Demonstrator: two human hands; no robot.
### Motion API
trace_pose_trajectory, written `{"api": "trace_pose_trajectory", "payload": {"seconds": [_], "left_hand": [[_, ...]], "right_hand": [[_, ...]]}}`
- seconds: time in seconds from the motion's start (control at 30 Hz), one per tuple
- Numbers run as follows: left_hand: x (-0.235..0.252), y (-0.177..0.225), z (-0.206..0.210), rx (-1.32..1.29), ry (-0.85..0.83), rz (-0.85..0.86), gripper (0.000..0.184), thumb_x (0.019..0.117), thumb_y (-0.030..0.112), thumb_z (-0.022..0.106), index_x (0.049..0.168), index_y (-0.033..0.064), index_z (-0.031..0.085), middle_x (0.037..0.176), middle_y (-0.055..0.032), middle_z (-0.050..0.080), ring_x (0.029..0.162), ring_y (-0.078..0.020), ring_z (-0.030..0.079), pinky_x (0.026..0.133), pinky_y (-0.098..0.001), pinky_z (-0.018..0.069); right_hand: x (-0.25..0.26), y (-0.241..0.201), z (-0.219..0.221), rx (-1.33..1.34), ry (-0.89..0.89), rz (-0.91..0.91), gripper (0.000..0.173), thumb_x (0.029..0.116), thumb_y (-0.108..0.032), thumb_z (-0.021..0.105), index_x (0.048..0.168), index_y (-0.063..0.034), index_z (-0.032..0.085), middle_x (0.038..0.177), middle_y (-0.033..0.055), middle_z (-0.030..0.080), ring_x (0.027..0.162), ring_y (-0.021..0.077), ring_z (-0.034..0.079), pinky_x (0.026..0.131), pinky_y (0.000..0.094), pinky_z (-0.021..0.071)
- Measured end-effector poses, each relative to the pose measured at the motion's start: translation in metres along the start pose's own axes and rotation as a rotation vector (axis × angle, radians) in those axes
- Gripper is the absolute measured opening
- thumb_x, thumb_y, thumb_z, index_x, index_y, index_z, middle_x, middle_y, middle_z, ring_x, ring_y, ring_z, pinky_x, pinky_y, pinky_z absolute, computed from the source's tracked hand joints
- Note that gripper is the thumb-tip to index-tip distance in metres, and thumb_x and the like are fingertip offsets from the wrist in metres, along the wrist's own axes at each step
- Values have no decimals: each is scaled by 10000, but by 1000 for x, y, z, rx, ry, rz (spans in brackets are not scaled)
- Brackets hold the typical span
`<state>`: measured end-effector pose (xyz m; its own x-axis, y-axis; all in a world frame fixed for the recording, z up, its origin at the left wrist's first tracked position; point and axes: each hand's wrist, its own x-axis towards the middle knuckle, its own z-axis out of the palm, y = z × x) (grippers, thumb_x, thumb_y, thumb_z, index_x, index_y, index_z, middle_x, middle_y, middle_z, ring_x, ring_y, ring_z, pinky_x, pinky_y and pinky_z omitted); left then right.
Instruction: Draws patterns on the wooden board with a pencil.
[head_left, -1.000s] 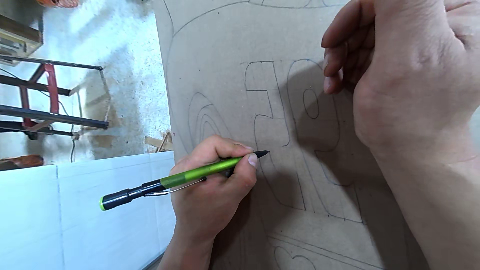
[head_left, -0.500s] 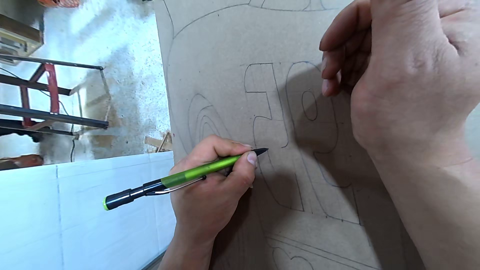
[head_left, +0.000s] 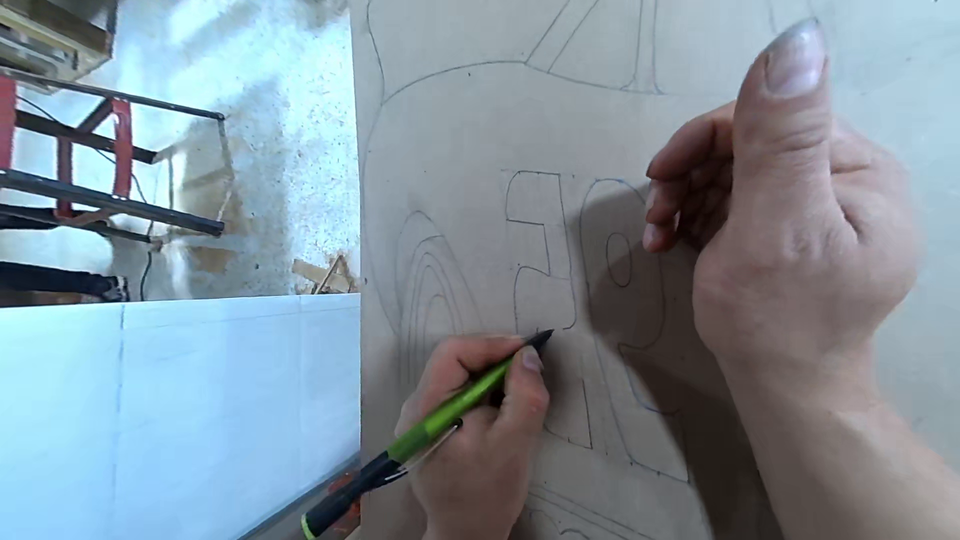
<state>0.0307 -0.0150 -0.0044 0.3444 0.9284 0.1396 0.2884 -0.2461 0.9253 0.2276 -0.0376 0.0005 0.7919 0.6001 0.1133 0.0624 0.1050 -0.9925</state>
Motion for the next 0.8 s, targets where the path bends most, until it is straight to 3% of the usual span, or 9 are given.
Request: {"api": "trace_pose_trajectory", "payload": {"seconds": [0.2, 0.8], "left_hand": [[1, -6, 0, 32, -47, 77, 49, 883, 139, 757, 909, 123, 718, 817, 0, 732, 627, -100, 694, 518, -233, 604], [2, -7, 0, 50, -38, 84, 43, 881, 131, 748, 909, 132, 715, 804, 15, 718, 599, -85, 676, 492, -212, 591]], "right_hand": [[-4, -1, 0, 9, -3, 46, 469, 1141, -338, 335, 910, -104, 670, 733, -13, 646, 615, 119, 657, 539, 294, 595], [-4, 0, 1, 33, -50, 45, 453, 1145, -324, 319, 923, -106, 648, 741, -22, 631, 617, 110, 647, 538, 266, 591]]}}
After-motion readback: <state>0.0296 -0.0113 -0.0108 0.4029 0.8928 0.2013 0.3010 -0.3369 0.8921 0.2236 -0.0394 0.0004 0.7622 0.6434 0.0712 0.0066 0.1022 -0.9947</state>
